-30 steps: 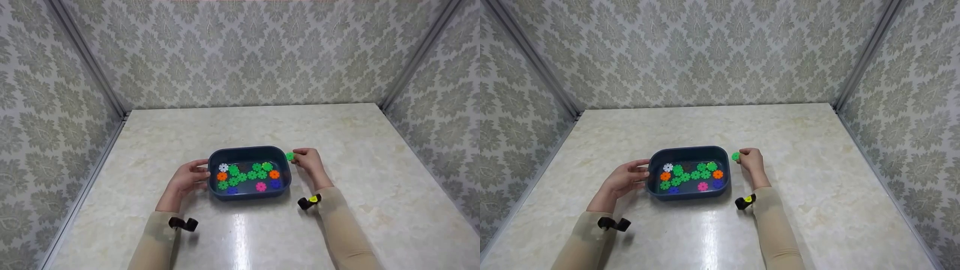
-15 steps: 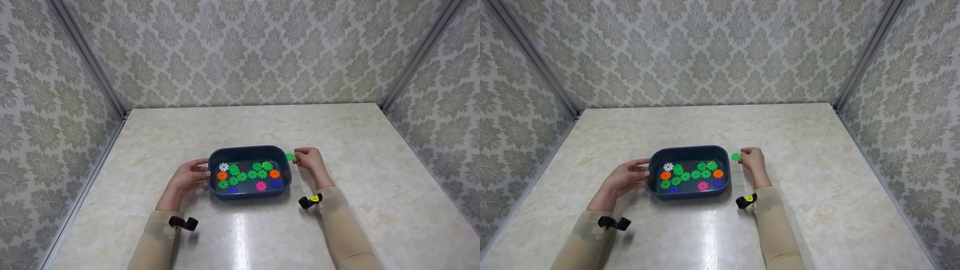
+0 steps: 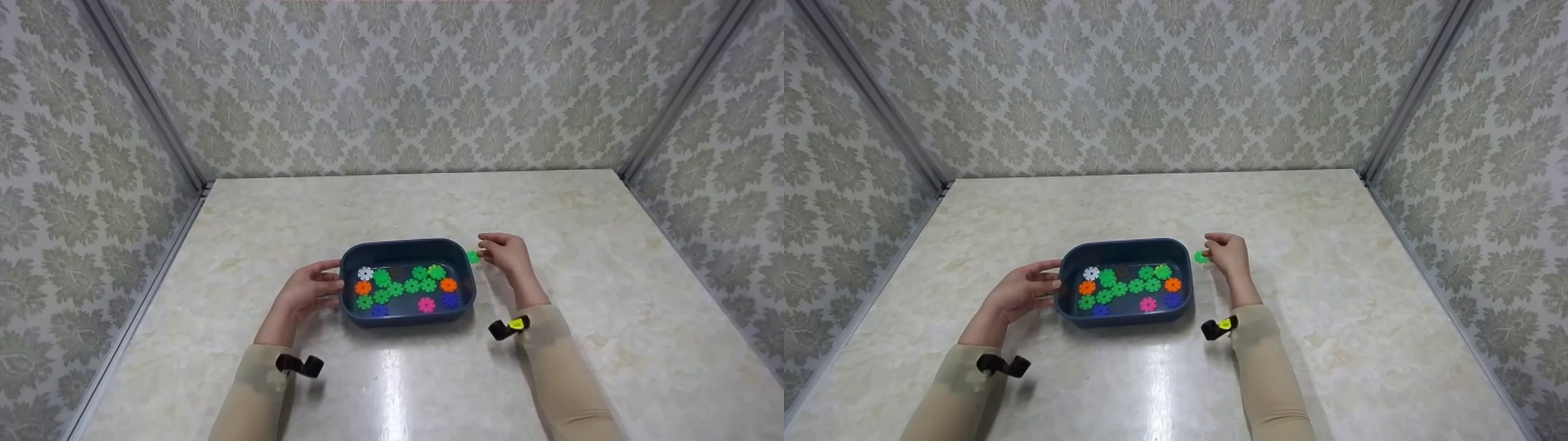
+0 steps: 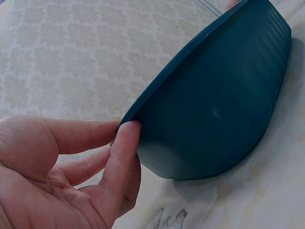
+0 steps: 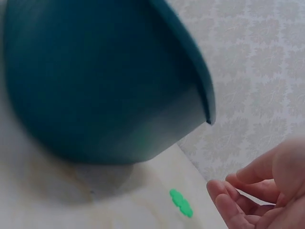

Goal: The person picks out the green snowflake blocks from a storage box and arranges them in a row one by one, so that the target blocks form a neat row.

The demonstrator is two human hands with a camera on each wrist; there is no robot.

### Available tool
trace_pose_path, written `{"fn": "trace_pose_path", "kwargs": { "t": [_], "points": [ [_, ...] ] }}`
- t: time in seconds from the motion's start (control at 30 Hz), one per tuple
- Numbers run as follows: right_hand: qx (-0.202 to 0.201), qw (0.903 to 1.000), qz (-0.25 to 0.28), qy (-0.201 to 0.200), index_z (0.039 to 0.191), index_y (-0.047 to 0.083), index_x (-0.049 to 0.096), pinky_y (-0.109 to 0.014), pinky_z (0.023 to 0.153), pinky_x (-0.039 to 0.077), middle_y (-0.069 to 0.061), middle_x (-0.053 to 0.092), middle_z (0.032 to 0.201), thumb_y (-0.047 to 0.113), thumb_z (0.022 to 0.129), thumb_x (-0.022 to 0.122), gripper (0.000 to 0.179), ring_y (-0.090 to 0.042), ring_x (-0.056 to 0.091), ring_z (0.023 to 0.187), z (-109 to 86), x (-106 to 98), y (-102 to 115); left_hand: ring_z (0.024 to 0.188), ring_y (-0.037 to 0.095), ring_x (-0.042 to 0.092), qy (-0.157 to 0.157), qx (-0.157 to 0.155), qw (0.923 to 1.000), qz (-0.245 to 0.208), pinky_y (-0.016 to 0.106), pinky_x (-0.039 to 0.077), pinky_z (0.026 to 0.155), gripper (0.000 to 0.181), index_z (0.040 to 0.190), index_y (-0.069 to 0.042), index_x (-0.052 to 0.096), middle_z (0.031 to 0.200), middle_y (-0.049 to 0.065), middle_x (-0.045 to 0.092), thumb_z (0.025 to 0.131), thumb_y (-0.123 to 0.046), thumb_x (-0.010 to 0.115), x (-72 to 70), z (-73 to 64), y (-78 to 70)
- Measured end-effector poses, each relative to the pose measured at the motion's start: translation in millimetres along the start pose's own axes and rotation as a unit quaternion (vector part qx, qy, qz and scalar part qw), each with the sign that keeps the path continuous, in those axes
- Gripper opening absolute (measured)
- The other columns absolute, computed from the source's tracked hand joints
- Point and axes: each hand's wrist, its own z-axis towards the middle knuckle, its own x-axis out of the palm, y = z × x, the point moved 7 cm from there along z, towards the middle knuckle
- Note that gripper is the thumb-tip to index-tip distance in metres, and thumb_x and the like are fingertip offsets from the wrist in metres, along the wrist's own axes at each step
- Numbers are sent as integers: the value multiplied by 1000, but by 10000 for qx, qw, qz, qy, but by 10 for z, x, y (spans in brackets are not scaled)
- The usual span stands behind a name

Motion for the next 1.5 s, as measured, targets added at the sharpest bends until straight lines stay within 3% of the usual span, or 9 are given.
{"fn": "trace_pose_path", "kwargs": {
  "t": [0.13,0.3,0.47,0.77,0.97,1.2,1.37,1.5],
  "points": [
    [-132,9991,390,-20,138,2,63,-17,79,58,-18,68,129,14,104,59,37,-4,69,83,-55,21,100,86,14,64,-8,-22,10000,-15,28,62,68,59,150,-11,52,111,8,61,95,1,69,-6,1,1],
    [-571,9954,763,46,137,-2,63,-20,83,60,-15,69,122,12,103,62,37,-5,70,85,-173,77,260,87,15,64,-17,-72,10000,-25,28,62,68,60,151,-12,51,112,8,60,95,0,69,-8,3,7],
    [-951,9934,590,233,135,0,65,-20,85,59,-16,68,127,14,101,65,37,-9,71,92,-272,187,394,86,14,64,-33,-70,10000,-25,28,62,68,60,150,-12,51,111,7,60,95,1,69,-10,4,4],
    [-1379,9894,-192,407,130,4,70,-22,85,58,-18,70,126,12,97,71,34,-19,70,103,-413,433,500,84,14,64,6,-31,10000,-69,29,62,68,60,150,-11,51,109,7,61,95,1,69,-12,-1,0],
    [-1703,9799,-804,663,127,2,71,-39,102,56,-19,72,125,6,97,69,31,-28,69,113,-504,628,543,85,13,65,29,3,10000,-78,29,62,69,59,150,-10,51,110,7,62,95,0,69,-15,-3,3],
    [-1411,9699,-1783,877,132,3,68,-46,107,52,-17,69,131,9,100,64,32,-32,65,121,-540,832,512,85,13,65,61,77,9999,-76,27,61,67,61,151,-8,50,109,7,60,94,0,70,0,-2,2],
    [-1254,9535,-2531,1051,135,1,65,-48,108,51,-19,66,134,5,101,62,34,-34,62,126,-528,958,514,84,13,64,94,102,9999,-93,27,60,66,62,152,-8,49,108,6,59,94,0,71,4,-8,-1],
    [-1289,9316,-3234,1046,132,-2,66,-48,109,50,-21,65,135,4,100,63,33,-35,61,128,-500,1018,515,84,13,64,44,60,9999,-81,27,60,66,61,151,-9,50,109,7,59,94,1,70,-3,-4,-1]
  ]
}}
